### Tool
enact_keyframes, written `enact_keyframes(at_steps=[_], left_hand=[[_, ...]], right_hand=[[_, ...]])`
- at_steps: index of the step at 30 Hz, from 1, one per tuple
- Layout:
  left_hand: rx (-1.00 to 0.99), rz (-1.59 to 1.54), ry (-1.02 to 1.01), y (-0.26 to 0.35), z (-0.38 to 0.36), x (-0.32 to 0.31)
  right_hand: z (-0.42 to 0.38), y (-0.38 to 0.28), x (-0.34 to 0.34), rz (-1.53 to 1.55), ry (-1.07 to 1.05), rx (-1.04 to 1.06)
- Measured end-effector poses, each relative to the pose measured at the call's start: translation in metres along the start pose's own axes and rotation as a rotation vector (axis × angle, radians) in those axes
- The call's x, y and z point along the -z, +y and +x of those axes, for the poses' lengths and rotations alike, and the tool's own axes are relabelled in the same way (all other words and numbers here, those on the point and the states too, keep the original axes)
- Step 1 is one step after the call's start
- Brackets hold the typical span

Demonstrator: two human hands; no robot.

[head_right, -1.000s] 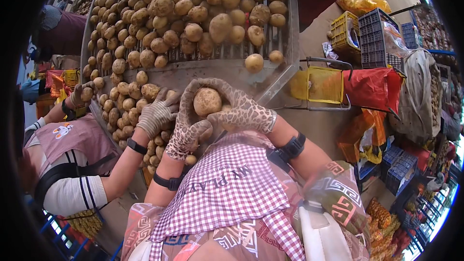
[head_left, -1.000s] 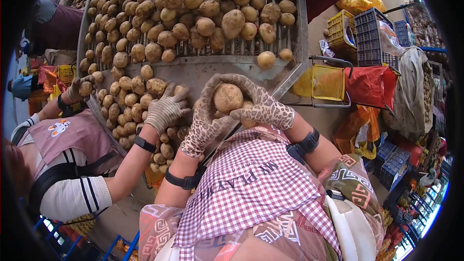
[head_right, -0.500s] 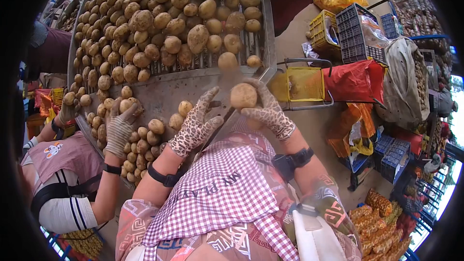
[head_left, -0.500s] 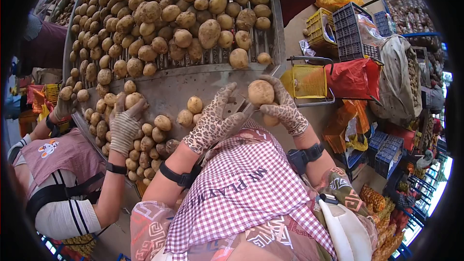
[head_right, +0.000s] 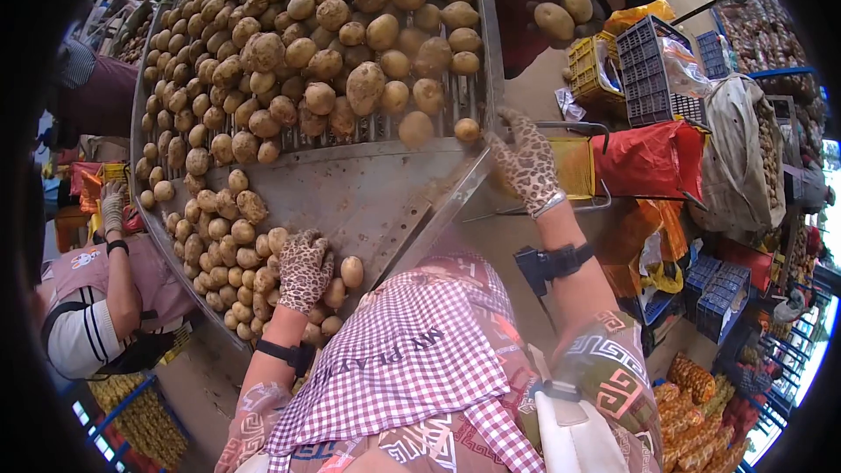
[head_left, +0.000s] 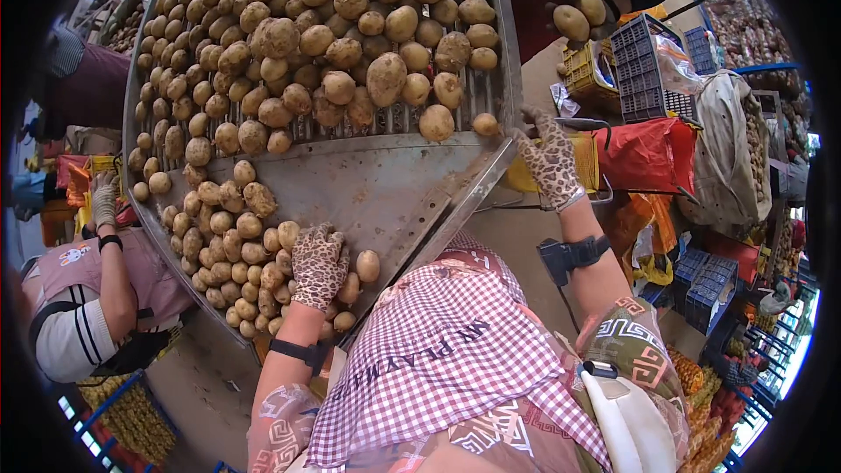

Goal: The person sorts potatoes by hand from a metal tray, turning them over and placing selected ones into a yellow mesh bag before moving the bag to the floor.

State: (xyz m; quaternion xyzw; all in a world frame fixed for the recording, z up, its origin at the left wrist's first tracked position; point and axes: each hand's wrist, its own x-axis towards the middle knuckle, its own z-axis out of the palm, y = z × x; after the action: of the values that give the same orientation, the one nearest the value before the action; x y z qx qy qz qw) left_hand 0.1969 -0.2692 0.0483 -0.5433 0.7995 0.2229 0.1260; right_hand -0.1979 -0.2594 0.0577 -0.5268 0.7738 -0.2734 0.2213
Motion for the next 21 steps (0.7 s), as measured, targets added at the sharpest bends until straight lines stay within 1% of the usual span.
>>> enact_keyframes(at_steps=[1,2,3,5,6,8,9,10,11,12,13,14,16,17,18,20,21], left_hand=[[0.048,-0.023,-0.024,-0.001,0.0,0.004],[0.098,-0.051,-0.047,-0.001,0.0,0.007],[0.107,-0.047,-0.039,0.0,0.005,0.01],[0.002,-0.235,0.251,0.008,0.027,0.022],[-0.055,-0.326,0.391,0.015,0.038,0.03],[-0.189,-0.222,0.514,0.034,0.067,0.056],[-0.234,-0.209,0.53,0.043,0.087,0.062],[-0.28,-0.199,0.551,0.053,0.106,0.068],[-0.282,-0.204,0.558,0.067,0.122,0.078],[-0.24,-0.178,0.442,0.084,0.134,0.09],[-0.198,-0.153,0.326,0.094,0.146,0.099],[-0.2,-0.16,0.328,0.099,0.16,0.098],[-0.131,0.109,0.225,0.104,0.181,0.091],[-0.134,0.08,0.228,0.102,0.183,0.09],[-0.138,0.082,0.221,0.096,0.185,0.083],[-0.236,-0.364,0.431,0.073,0.191,0.063],[-0.133,-0.694,0.276,0.063,0.193,0.061]], right_hand=[[0.002,-0.029,-0.012,-0.022,-0.105,0.09],[0.005,-0.051,-0.023,-0.136,-0.124,0.306],[0.01,-0.056,-0.045,-0.258,-0.116,0.378],[0.019,-0.081,-0.074,-0.505,-0.316,0.274],[0.025,-0.091,-0.08,-0.499,-0.316,0.277],[0.039,-0.105,-0.083,-0.524,-0.465,0.18],[0.039,-0.101,-0.081,-0.434,-0.417,0.202],[0.038,-0.088,-0.085,-0.44,-0.41,0.204],[0.035,-0.07,-0.095,-0.145,-0.386,0.212],[0.03,-0.061,-0.099,0.15,-0.359,0.216],[0.025,-0.078,-0.081,0.615,-0.594,-0.114],[0.02,-0.071,-0.084,0.608,-0.593,-0.114],[0.009,-0.047,-0.091,1.48,-0.619,-0.359],[0.003,-0.053,-0.083,1.608,-0.568,-0.442],[0.002,-0.047,-0.083,1.611,-0.562,-0.449],[0.002,-0.033,-0.084,1.687,-0.609,-0.566],[0.004,-0.034,-0.086,1.573,-0.532,-0.573]])
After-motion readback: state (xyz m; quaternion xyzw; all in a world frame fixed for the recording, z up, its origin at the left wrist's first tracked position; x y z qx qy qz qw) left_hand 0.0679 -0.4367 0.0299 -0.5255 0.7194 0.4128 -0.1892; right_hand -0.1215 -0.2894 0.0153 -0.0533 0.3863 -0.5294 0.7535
